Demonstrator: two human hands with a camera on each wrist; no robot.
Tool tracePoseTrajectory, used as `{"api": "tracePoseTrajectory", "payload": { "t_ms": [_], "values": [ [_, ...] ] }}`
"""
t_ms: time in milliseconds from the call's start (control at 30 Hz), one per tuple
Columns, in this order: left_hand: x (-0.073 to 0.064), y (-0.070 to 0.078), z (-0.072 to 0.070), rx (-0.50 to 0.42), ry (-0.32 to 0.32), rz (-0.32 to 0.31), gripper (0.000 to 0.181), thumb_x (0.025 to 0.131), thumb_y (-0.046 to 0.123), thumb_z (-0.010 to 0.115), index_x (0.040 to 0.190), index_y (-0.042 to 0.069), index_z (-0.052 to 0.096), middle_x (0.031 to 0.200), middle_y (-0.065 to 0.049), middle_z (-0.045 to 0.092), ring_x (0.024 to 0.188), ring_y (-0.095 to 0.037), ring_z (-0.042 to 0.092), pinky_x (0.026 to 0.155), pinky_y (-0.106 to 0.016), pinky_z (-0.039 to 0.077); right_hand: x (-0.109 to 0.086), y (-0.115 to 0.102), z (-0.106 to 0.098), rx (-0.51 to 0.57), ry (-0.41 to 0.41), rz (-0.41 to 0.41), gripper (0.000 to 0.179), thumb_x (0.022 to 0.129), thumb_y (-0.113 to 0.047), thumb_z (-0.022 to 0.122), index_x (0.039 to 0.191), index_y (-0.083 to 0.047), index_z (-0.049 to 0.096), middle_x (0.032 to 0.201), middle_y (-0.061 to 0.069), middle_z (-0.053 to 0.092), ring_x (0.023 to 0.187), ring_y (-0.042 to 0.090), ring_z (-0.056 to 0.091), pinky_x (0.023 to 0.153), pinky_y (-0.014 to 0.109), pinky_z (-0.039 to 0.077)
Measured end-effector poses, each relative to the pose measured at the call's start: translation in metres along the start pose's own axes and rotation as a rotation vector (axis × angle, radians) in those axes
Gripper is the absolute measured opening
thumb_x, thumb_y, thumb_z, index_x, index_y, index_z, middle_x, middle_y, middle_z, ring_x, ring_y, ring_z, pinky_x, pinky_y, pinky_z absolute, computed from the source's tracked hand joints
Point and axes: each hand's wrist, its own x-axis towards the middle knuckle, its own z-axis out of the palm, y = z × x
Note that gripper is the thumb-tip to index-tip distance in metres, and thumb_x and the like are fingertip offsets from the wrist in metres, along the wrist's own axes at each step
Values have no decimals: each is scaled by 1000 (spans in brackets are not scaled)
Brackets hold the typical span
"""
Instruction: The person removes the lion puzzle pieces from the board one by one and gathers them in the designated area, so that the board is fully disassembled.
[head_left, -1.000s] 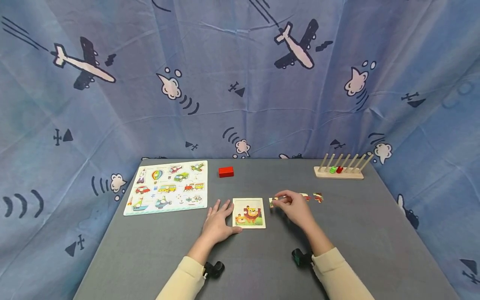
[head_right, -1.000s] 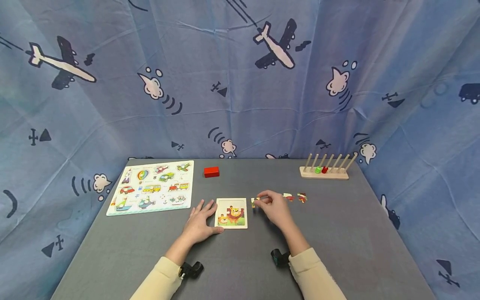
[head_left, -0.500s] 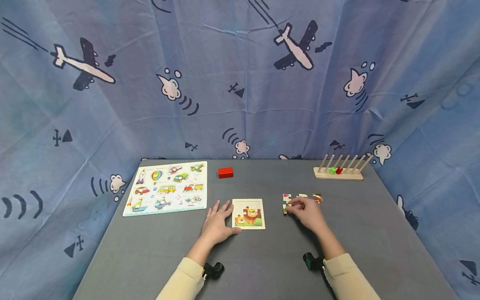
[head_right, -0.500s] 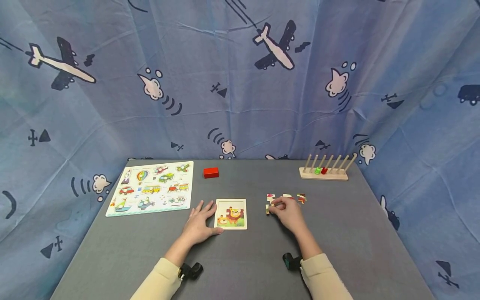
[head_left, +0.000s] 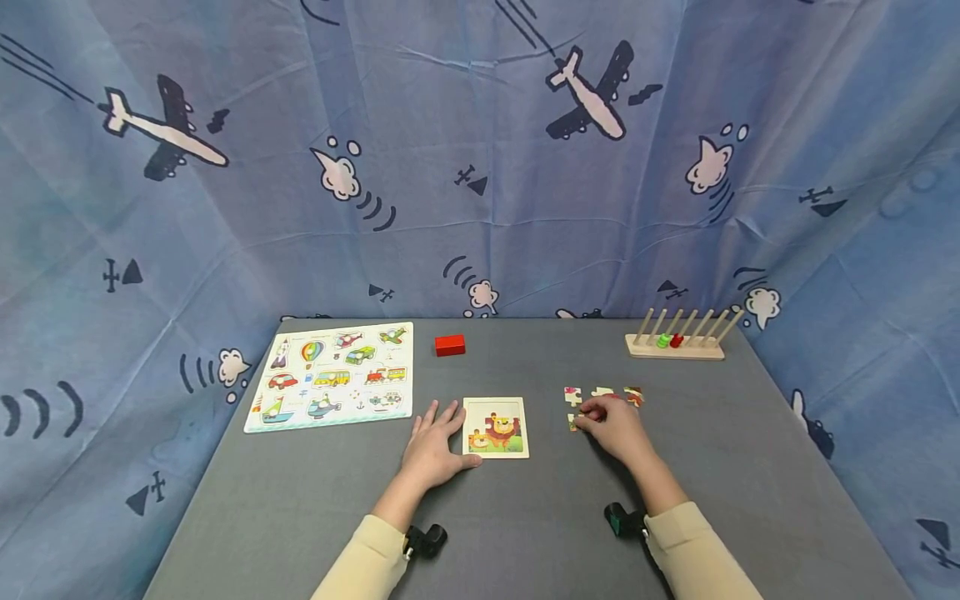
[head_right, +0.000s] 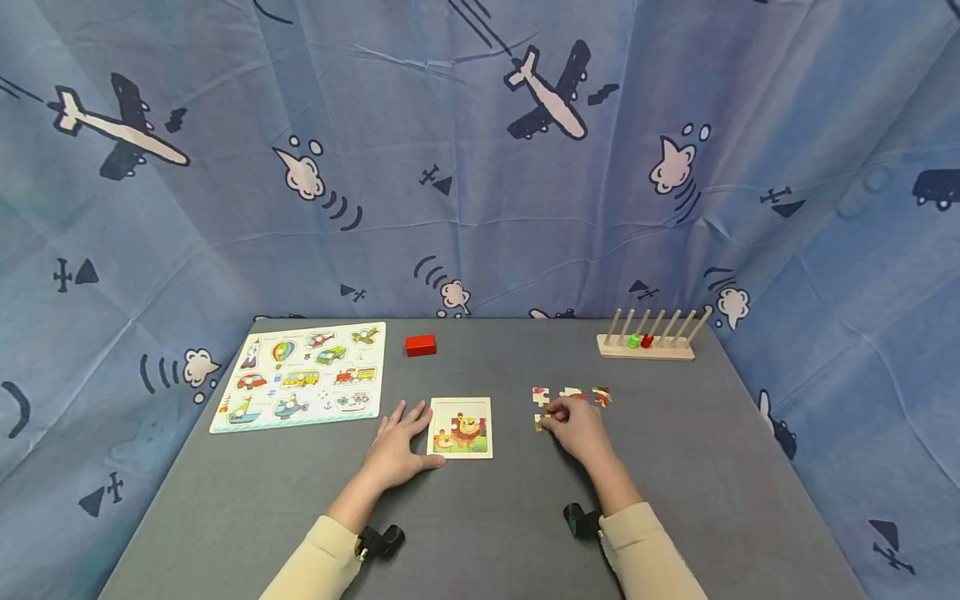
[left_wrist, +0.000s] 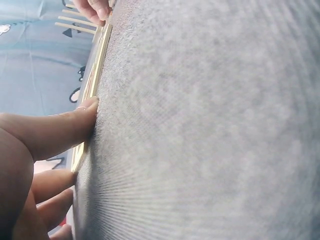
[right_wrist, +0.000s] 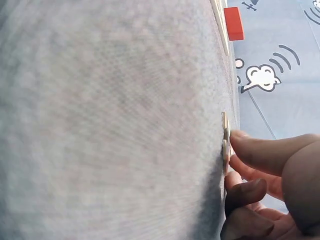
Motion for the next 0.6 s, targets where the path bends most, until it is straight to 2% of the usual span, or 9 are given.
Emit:
{"api": "tracePoseTrajectory", "payload": {
  "t_ms": [133,267,400,600],
  "values": [
    [0,0,0,2,6,0,89,76,43,86,150,9,50,160,-9,40,154,-39,21,123,-59,18,0,-3,-4,-4,-1,-5,21,88,-18,78,101,-3,74,84,4,67,77,16,59,71,36,48],
    [0,0,1,5,8,-3,90,76,43,87,150,9,50,161,-9,40,154,-38,21,123,-59,18,0,-13,-12,42,6,-18,24,90,-19,77,106,-2,73,86,5,68,75,16,60,66,34,49],
    [0,-1,2,7,9,-4,90,76,43,87,150,9,50,161,-9,40,154,-38,21,124,-59,18,2,-28,-17,79,4,-37,26,91,-21,76,110,-3,73,86,5,69,71,14,60,61,31,49],
    [0,0,1,4,6,-1,90,76,43,86,150,9,50,161,-9,40,154,-39,20,124,-59,18,5,-53,-18,76,1,-63,24,90,-21,77,108,-5,74,88,4,71,70,15,58,62,30,49]
  ]
}}
